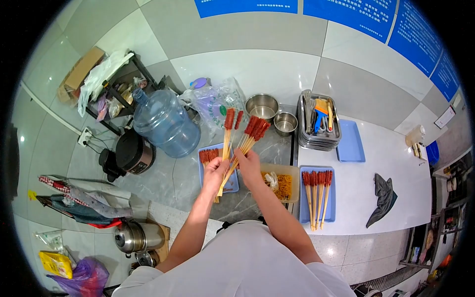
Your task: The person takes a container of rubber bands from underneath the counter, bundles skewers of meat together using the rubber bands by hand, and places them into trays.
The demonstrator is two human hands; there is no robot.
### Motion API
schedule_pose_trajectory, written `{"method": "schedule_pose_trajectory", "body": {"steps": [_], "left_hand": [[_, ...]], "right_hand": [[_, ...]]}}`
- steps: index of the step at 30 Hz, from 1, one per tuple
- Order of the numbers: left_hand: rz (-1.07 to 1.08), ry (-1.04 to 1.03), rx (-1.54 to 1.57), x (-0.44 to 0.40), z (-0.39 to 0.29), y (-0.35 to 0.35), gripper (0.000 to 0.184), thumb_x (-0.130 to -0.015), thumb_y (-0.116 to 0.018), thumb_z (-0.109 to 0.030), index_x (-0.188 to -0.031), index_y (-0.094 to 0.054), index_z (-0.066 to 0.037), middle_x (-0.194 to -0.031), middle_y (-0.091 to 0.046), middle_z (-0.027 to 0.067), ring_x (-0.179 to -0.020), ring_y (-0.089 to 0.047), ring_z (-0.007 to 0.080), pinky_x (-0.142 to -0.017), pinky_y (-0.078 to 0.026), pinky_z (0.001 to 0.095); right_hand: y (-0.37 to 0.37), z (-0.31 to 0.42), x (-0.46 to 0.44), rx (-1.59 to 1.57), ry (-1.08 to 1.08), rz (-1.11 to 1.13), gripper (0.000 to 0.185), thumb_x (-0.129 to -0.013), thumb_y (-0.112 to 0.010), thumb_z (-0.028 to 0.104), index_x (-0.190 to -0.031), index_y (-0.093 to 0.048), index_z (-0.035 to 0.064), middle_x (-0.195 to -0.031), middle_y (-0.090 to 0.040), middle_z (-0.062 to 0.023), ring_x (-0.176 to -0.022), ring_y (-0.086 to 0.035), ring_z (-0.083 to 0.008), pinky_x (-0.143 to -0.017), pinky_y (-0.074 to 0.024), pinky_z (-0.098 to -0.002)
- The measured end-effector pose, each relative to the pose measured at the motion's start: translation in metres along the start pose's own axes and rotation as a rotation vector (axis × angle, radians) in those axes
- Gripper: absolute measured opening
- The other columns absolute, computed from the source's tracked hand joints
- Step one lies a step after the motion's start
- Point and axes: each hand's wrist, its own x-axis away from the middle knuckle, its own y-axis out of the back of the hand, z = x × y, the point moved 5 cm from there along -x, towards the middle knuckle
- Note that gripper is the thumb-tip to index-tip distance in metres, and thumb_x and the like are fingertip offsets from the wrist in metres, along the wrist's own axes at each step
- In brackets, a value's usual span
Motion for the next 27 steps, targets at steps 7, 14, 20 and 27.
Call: {"method": "schedule_pose_trajectory", "body": {"steps": [7, 14, 20, 27], "left_hand": [[-0.052, -0.004, -0.026, -0.007, 0.000, 0.011, 0.018, -0.099, -0.054, -0.018, -0.088, -0.057, -0.005, -0.068, -0.056, 0.0002, -0.058, -0.053, 0.0073, -0.051, -0.042, 0.0227], [0.111, 0.296, 0.041, 0.022, -0.011, -0.013, 0.020, -0.100, -0.052, -0.027, -0.098, -0.049, -0.007, -0.078, -0.056, 0.0035, -0.051, -0.055, 0.0105, -0.042, -0.047, 0.0255], [0.157, 0.314, 0.103, 0.032, -0.011, -0.041, 0.019, -0.101, -0.050, -0.026, -0.100, -0.049, -0.006, -0.066, -0.050, 0.0008, -0.045, -0.048, 0.0096, -0.040, -0.047, 0.0272], [0.150, 0.043, -0.258, 0.030, -0.020, -0.084, 0.019, -0.101, -0.050, -0.021, -0.103, -0.056, -0.003, -0.078, -0.060, 0.0037, -0.058, -0.054, 0.0085, -0.046, -0.049, 0.0297]], "right_hand": [[-0.001, 0.004, 0.005, 0.033, -0.002, 0.020, 0.017, -0.095, -0.058, 0.021, -0.093, -0.059, 0.0040, -0.079, -0.062, -0.0025, -0.066, -0.055, -0.0083, -0.055, -0.0427, -0.0240], [0.009, 0.003, -0.009, 0.093, 0.022, 0.033, 0.024, -0.099, -0.052, 0.026, -0.093, -0.056, 0.0031, -0.077, -0.060, -0.0048, -0.062, -0.055, -0.0104, -0.054, -0.0439, -0.0261], [0.007, 0.009, -0.010, 0.131, 0.124, -0.065, 0.025, -0.100, -0.051, 0.027, -0.099, -0.057, 0.0030, -0.074, -0.053, -0.0011, -0.063, -0.052, -0.0106, -0.057, -0.0424, -0.0262], [0.048, 0.034, 0.032, 0.036, 0.150, -0.184, 0.024, -0.100, -0.053, 0.023, -0.104, -0.061, 0.0004, -0.073, -0.052, 0.0022, -0.068, -0.050, -0.0070, -0.059, -0.0418, -0.0230]]}}
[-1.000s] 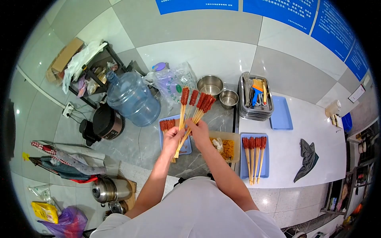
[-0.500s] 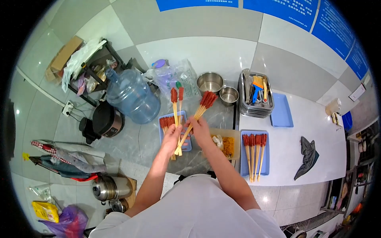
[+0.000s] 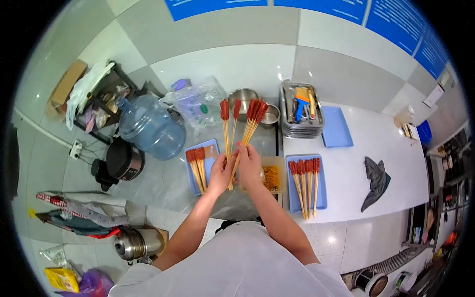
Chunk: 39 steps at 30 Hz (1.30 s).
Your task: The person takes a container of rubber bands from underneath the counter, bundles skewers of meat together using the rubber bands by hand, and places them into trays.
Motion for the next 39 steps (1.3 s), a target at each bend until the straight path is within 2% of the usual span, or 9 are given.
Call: {"method": "schedule_pose_trajectory", "body": {"steps": [3, 4, 11, 14, 16, 19, 24, 32, 39], "left_hand": [[0.034, -0.228, -0.237, -0.003, 0.003, -0.041, 0.023, -0.101, -0.051, -0.024, -0.098, -0.053, -0.001, -0.073, -0.053, 0.0046, -0.063, -0.053, 0.0116, -0.056, -0.046, 0.0301], [0.032, -0.162, -0.271, 0.000, 0.003, -0.054, 0.024, -0.102, -0.050, -0.023, -0.097, -0.051, 0.000, -0.077, -0.057, 0.0096, -0.070, -0.054, 0.0150, -0.063, -0.043, 0.0341], [-0.087, -0.208, -0.404, 0.003, 0.021, -0.119, 0.021, -0.102, -0.045, -0.020, -0.098, -0.047, 0.000, -0.069, -0.059, 0.0150, -0.058, -0.057, 0.0259, -0.055, -0.043, 0.0418], [-0.085, -0.382, -0.546, 0.023, 0.002, -0.140, 0.021, -0.102, -0.045, -0.020, -0.094, -0.045, -0.001, -0.062, -0.056, 0.0145, -0.048, -0.054, 0.0269, -0.046, -0.044, 0.0402], [0.048, -0.049, -0.339, 0.043, 0.008, -0.147, 0.023, -0.102, -0.044, -0.023, -0.091, -0.045, -0.002, -0.060, -0.054, 0.0100, -0.044, -0.051, 0.0203, -0.041, -0.047, 0.0346], [0.069, 0.047, -0.037, 0.022, 0.036, -0.156, 0.025, -0.103, -0.042, -0.026, -0.093, -0.048, -0.004, -0.056, -0.048, 0.0044, -0.039, -0.043, 0.0137, -0.038, -0.050, 0.0308], [0.345, 0.146, 0.430, 0.006, 0.034, -0.209, 0.028, -0.104, -0.041, -0.028, -0.107, -0.055, -0.004, -0.069, -0.043, -0.0027, -0.059, -0.045, 0.0051, -0.052, -0.054, 0.0253], [0.286, 0.273, 0.291, 0.048, 0.086, -0.250, 0.031, -0.104, -0.039, -0.023, -0.127, -0.052, -0.007, -0.068, -0.039, -0.0041, -0.055, -0.039, 0.0040, -0.057, -0.056, 0.0255], [0.079, 0.238, 0.423, 0.069, 0.189, -0.298, 0.027, -0.099, -0.040, -0.007, -0.124, -0.049, -0.002, -0.082, -0.051, 0.0009, -0.069, -0.051, 0.0101, -0.066, -0.051, 0.0256]], "right_hand": [[0.036, 0.004, -0.004, -0.170, 0.018, -0.147, 0.026, -0.101, -0.048, 0.022, -0.103, -0.060, -0.0005, -0.076, -0.053, 0.0008, -0.069, -0.049, -0.0071, -0.059, -0.0393, -0.0230], [0.047, 0.008, -0.007, -0.183, 0.058, -0.200, 0.025, -0.101, -0.048, 0.021, -0.100, -0.061, 0.0006, -0.072, -0.051, 0.0012, -0.064, -0.046, -0.0062, -0.055, -0.0375, -0.0222], [0.114, 0.023, -0.019, -0.311, 0.062, -0.349, 0.024, -0.101, -0.047, 0.022, -0.095, -0.059, 0.0020, -0.066, -0.047, 0.0014, -0.052, -0.042, -0.0075, -0.045, -0.0351, -0.0242], [0.154, 0.047, -0.028, -0.398, 0.105, -0.421, 0.020, -0.100, -0.048, 0.021, -0.096, -0.057, 0.0030, -0.067, -0.043, 0.0030, -0.050, -0.038, -0.0070, -0.043, -0.0303, -0.0241], [0.185, 0.077, -0.041, -0.408, 0.181, -0.451, 0.018, -0.099, -0.049, 0.021, -0.095, -0.056, 0.0044, -0.068, -0.041, 0.0038, -0.050, -0.035, -0.0063, -0.042, -0.0275, -0.0236], [0.215, 0.096, -0.027, -0.360, 0.280, -0.423, 0.019, -0.099, -0.045, 0.019, -0.094, -0.056, 0.0039, -0.065, -0.042, 0.0030, -0.047, -0.039, -0.0065, -0.040, -0.0309, -0.0238], [0.208, 0.081, 0.036, -0.090, 0.238, -0.439, 0.026, -0.104, -0.041, 0.026, -0.097, -0.054, 0.0047, -0.062, -0.042, 0.0029, -0.047, -0.037, -0.0061, -0.040, -0.0306, -0.0232], [0.273, 0.056, 0.072, -0.049, 0.103, -0.456, 0.027, -0.103, -0.043, 0.029, -0.112, -0.057, 0.0081, -0.064, -0.041, 0.0045, -0.049, -0.033, -0.0041, -0.041, -0.0241, -0.0209], [0.338, 0.007, 0.064, -0.048, -0.120, -0.341, 0.031, -0.100, -0.042, 0.027, -0.116, -0.058, 0.0065, -0.067, -0.045, 0.0030, -0.050, -0.035, -0.0043, -0.043, -0.0259, -0.0209]]}}
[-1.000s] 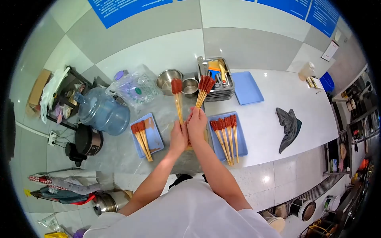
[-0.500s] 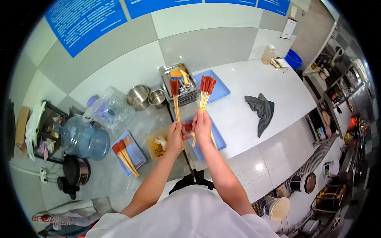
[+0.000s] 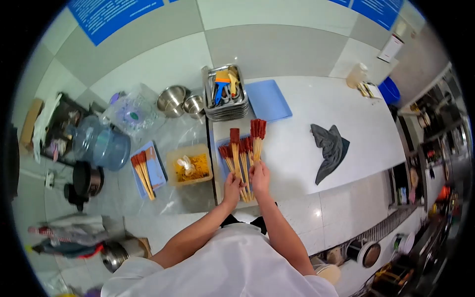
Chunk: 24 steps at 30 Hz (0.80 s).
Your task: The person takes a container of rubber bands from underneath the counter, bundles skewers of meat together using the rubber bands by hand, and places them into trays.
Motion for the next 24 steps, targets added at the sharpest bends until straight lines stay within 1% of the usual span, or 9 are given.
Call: {"method": "schedule_pose_trajectory", "body": {"steps": [4, 9, 13, 15, 16, 18, 20, 22, 24], "left_hand": [[-0.189, -0.055, -0.038, -0.005, 0.050, -0.018, 0.027, -0.094, -0.047, -0.002, -0.120, -0.051, 0.000, -0.087, -0.055, 0.0034, -0.071, -0.053, 0.0106, -0.063, -0.045, 0.0241], [-0.354, -0.083, -0.132, 0.004, 0.080, -0.027, 0.030, -0.091, -0.051, -0.001, -0.121, -0.055, 0.000, -0.081, -0.055, 0.0007, -0.070, -0.053, 0.0082, -0.060, -0.043, 0.0233], [-0.361, -0.092, -0.157, -0.001, 0.075, -0.022, 0.029, -0.090, -0.055, -0.001, -0.118, -0.057, 0.001, -0.083, -0.058, 0.0031, -0.073, -0.055, 0.0108, -0.064, -0.046, 0.0256], [-0.440, -0.224, -0.550, -0.006, 0.065, -0.017, 0.029, -0.089, -0.060, -0.004, -0.117, -0.058, 0.003, -0.087, -0.062, 0.0092, -0.076, -0.059, 0.0158, -0.070, -0.049, 0.0288], [-0.443, -0.224, -0.549, -0.008, 0.067, -0.014, 0.029, -0.089, -0.060, -0.004, -0.117, -0.058, 0.003, -0.087, -0.062, 0.0092, -0.076, -0.059, 0.0158, -0.070, -0.049, 0.0288], [-0.536, -0.502, -0.743, -0.007, 0.056, -0.014, 0.031, -0.088, -0.064, -0.007, -0.117, -0.059, 0.003, -0.091, -0.064, 0.0138, -0.081, -0.061, 0.0194, -0.074, -0.049, 0.0305], [-0.503, -0.438, -0.757, 0.018, 0.001, -0.045, 0.025, -0.089, -0.064, -0.008, -0.112, -0.064, 0.001, -0.091, -0.066, 0.0152, -0.079, -0.063, 0.0224, -0.073, -0.051, 0.0311], [-0.378, -0.163, -0.555, 0.023, -0.013, -0.057, 0.020, -0.088, -0.064, -0.009, -0.105, -0.067, 0.001, -0.090, -0.067, 0.0152, -0.075, -0.065, 0.0262, -0.071, -0.052, 0.0333], [-0.412, -0.282, -0.484, 0.031, -0.040, -0.065, 0.018, -0.088, -0.064, -0.010, -0.102, -0.068, 0.001, -0.088, -0.068, 0.0165, -0.074, -0.066, 0.0281, -0.070, -0.052, 0.0347]], "right_hand": [[0.030, -0.003, -0.016, 0.065, -0.144, 0.087, 0.036, -0.098, -0.045, 0.030, -0.119, -0.061, 0.0057, -0.069, -0.049, 0.0023, -0.051, -0.035, -0.0045, -0.044, -0.0262, -0.0214], [0.057, -0.005, -0.028, 0.123, -0.171, 0.174, 0.035, -0.098, -0.049, 0.029, -0.119, -0.061, 0.0033, -0.072, -0.051, 0.0019, -0.051, -0.036, -0.0048, -0.045, -0.0266, -0.0215], [0.057, -0.001, -0.027, 0.079, -0.213, 0.248, 0.031, -0.099, -0.051, 0.027, -0.114, -0.061, 0.0013, -0.073, -0.050, 0.0020, -0.052, -0.036, -0.0039, -0.045, -0.0263, -0.0208], [0.056, -0.002, -0.026, 0.067, -0.243, 0.268, 0.030, -0.100, -0.051, 0.026, -0.113, -0.061, 0.0014, -0.073, -0.050, 0.0021, -0.052, -0.036, -0.0038, -0.044, -0.0263, -0.0210], [0.054, -0.003, -0.026, 0.050, -0.267, 0.283, 0.029, -0.101, -0.050, 0.026, -0.112, -0.060, 0.0014, -0.072, -0.049, 0.0021, -0.052, -0.035, -0.0037, -0.044, -0.0262, -0.0212], [0.049, -0.001, -0.026, 0.045, -0.268, 0.294, 0.027, -0.101, -0.049, 0.025, -0.110, -0.061, 0.0013, -0.072, -0.049, 0.0022, -0.054, -0.037, -0.0038, -0.046, -0.0293, -0.0211], [0.040, -0.002, -0.029, 0.038, -0.268, 0.313, 0.026, -0.101, -0.049, 0.024, -0.109, -0.061, 0.0012, -0.071, -0.048, 0.0024, -0.056, -0.039, -0.0040, -0.048, -0.0325, -0.0209], [0.025, 0.000, -0.035, 0.023, -0.068, 0.395, 0.025, -0.101, -0.048, 0.022, -0.108, -0.061, 0.0011, -0.074, -0.051, 0.0011, -0.062, -0.043, -0.0058, -0.054, -0.0372, -0.0217], [0.014, -0.003, -0.040, 0.031, -0.038, 0.395, 0.026, -0.102, -0.049, 0.023, -0.109, -0.060, 0.0006, -0.079, -0.054, 0.0004, -0.068, -0.047, -0.0069, -0.060, -0.0404, -0.0220]]}}
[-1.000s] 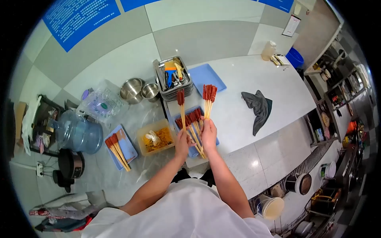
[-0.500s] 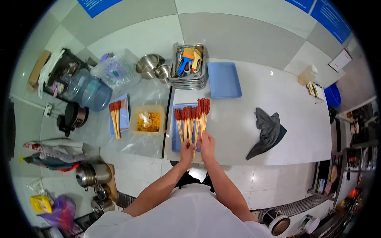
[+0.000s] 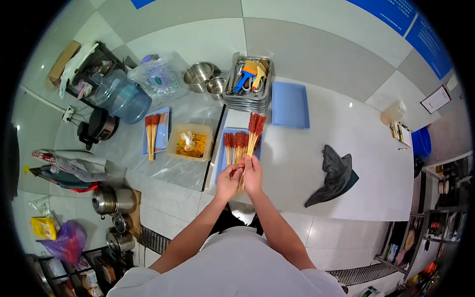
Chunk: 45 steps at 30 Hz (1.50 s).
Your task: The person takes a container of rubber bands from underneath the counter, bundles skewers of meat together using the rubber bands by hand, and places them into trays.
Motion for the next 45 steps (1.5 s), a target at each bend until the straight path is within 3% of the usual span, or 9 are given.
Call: {"method": "schedule_pose_trajectory", "body": {"steps": [5, 9, 10, 15, 24, 30, 38, 41, 45], "left_hand": [[0.147, -0.118, -0.201, -0.019, -0.027, 0.018, 0.022, -0.087, -0.065, -0.011, -0.104, -0.067, 0.002, -0.092, -0.069, 0.0183, -0.079, -0.067, 0.0294, -0.071, -0.052, 0.0346], [0.432, -0.114, -0.193, -0.046, -0.053, 0.044, 0.022, -0.085, -0.066, -0.008, -0.105, -0.066, 0.001, -0.092, -0.070, 0.0166, -0.078, -0.067, 0.0262, -0.070, -0.052, 0.0340], [0.542, -0.022, -0.066, -0.059, -0.039, 0.048, 0.019, -0.092, -0.060, -0.006, -0.108, -0.066, 0.000, -0.096, -0.069, 0.0060, -0.075, -0.063, 0.0127, -0.064, -0.053, 0.0279], [0.662, 0.261, 0.154, -0.081, -0.038, 0.079, 0.018, -0.094, -0.058, -0.006, -0.110, -0.063, 0.001, -0.096, -0.067, 0.0040, -0.081, -0.063, 0.0112, -0.065, -0.054, 0.0276], [0.409, 0.284, 0.381, -0.129, -0.032, 0.175, 0.013, -0.095, -0.058, -0.010, -0.103, -0.064, -0.001, -0.090, -0.064, 0.0025, -0.079, -0.062, 0.0103, -0.069, -0.056, 0.0262], [0.261, 0.237, 0.534, -0.128, -0.029, 0.205, 0.011, -0.092, -0.064, -0.010, -0.101, -0.064, -0.002, -0.087, -0.063, 0.0016, -0.073, -0.059, 0.0092, -0.070, -0.057, 0.0248], [0.206, 0.191, 0.446, -0.130, -0.031, 0.209, 0.015, -0.093, -0.064, -0.014, -0.097, -0.065, 0.000, -0.083, -0.064, 0.0031, -0.070, -0.060, 0.0088, -0.069, -0.057, 0.0249], [0.118, 0.170, 0.421, -0.135, -0.014, 0.224, 0.015, -0.094, -0.063, -0.014, -0.096, -0.066, 0.000, -0.081, -0.065, 0.0036, -0.067, -0.060, 0.0097, -0.068, -0.057, 0.0258], [0.046, 0.174, 0.304, -0.126, 0.005, 0.246, 0.014, -0.094, -0.063, -0.014, -0.098, -0.065, 0.000, -0.085, -0.066, 0.0051, -0.077, -0.064, 0.0129, -0.073, -0.057, 0.0279]], "right_hand": [[-0.034, 0.018, -0.006, 0.105, 0.074, -0.028, 0.027, -0.102, -0.049, 0.025, -0.106, -0.059, -0.0003, -0.099, -0.064, -0.0064, -0.090, -0.058, -0.0131, -0.080, -0.0472, -0.0274], [-0.069, 0.026, -0.009, 0.135, 0.200, -0.029, 0.026, -0.100, -0.048, 0.020, -0.098, -0.062, -0.0012, -0.086, -0.063, -0.0046, -0.078, -0.057, -0.0111, -0.072, -0.0475, -0.0265], [-0.079, 0.029, -0.007, 0.158, 0.206, -0.016, 0.026, -0.100, -0.048, 0.021, -0.097, -0.062, -0.0008, -0.085, -0.064, -0.0043, -0.077, -0.057, -0.0110, -0.071, -0.0476, -0.0265], [-0.120, 0.014, -0.010, 0.239, 0.172, -0.081, 0.028, -0.100, -0.049, 0.024, -0.095, -0.063, 0.0006, -0.085, -0.063, -0.0029, -0.077, -0.056, -0.0101, -0.070, -0.0469, -0.0261], [-0.204, -0.011, -0.001, 0.548, 0.198, 0.078, 0.035, -0.102, -0.046, 0.028, -0.107, -0.063, -0.0022, -0.094, -0.067, -0.0088, -0.083, -0.062, -0.0153, -0.078, -0.0484, -0.0276], [-0.215, -0.044, -0.022, -0.390, -0.165, -0.092, 0.046, -0.103, -0.036, 0.040, -0.108, -0.058, -0.0002, -0.104, -0.065, -0.0143, -0.098, -0.062, -0.0236, -0.088, -0.0489, -0.0368], [-0.206, -0.060, -0.043, -0.394, -0.314, 0.072, 0.038, -0.102, -0.043, 0.035, -0.103, -0.063, 0.0019, -0.095, -0.067, -0.0100, -0.087, -0.063, -0.0207, -0.078, -0.0503, -0.0333], [-0.179, -0.043, -0.078, 0.538, 0.147, 0.116, 0.020, -0.094, -0.058, 0.016, -0.098, -0.068, -0.0011, -0.081, -0.069, -0.0093, -0.067, -0.064, -0.0218, -0.062, -0.0507, -0.0329], [-0.180, -0.028, -0.088, 1.021, 0.466, 0.287, 0.018, -0.089, -0.062, 0.016, -0.091, -0.069, -0.0003, -0.076, -0.068, -0.0145, -0.070, -0.066, -0.0275, -0.065, -0.0521, -0.0362]]}}
